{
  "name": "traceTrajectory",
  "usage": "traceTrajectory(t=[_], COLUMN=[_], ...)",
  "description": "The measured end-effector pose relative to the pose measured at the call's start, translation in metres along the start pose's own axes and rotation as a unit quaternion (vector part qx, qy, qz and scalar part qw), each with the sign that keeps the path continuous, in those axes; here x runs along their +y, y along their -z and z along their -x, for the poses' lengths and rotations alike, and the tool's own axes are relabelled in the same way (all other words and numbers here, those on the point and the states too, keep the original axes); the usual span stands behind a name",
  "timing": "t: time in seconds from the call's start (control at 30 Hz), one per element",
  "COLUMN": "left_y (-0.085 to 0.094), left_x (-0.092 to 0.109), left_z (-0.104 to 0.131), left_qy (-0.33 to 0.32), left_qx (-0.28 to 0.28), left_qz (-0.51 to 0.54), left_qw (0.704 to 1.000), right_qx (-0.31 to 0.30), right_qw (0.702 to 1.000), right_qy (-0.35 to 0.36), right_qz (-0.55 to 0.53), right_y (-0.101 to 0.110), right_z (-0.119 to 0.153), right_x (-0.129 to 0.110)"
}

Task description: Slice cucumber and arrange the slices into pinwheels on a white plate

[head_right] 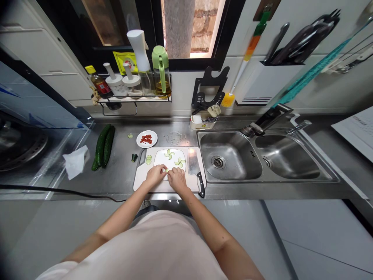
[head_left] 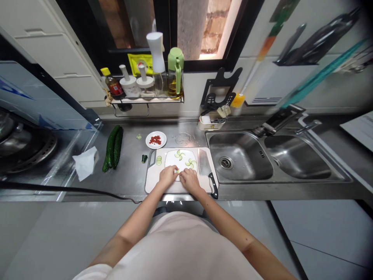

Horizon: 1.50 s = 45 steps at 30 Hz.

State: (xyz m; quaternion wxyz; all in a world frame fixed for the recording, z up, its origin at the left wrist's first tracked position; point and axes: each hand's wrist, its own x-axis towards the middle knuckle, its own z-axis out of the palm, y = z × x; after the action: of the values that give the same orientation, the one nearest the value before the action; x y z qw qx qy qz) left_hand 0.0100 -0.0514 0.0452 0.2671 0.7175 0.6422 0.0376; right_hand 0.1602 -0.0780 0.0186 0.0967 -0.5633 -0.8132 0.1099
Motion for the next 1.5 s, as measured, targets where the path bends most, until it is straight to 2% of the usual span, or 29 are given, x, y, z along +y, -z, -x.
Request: traceTrajectory(t=[0.63,1.5], left_y=[-0.0029,0.0013], left_x=[-0.0003,0.0066], left_z=[-0.0010,0.0020], left_qy=[0.009,0.035], left_qx=[-0.003,-0.016], left_qz=[-0.004,-0.011], left_qw=[1.000,0.999], right_qx=[0.036,0.015], right_qw=[0.999,0.999], right_qy=[0.016,0.014], right_qz=[0.017,0.025], right_y=[-0.0053,-0.0040], right_z=[0.0024,-0.0002], right_x=[-0.0004,-0.0026])
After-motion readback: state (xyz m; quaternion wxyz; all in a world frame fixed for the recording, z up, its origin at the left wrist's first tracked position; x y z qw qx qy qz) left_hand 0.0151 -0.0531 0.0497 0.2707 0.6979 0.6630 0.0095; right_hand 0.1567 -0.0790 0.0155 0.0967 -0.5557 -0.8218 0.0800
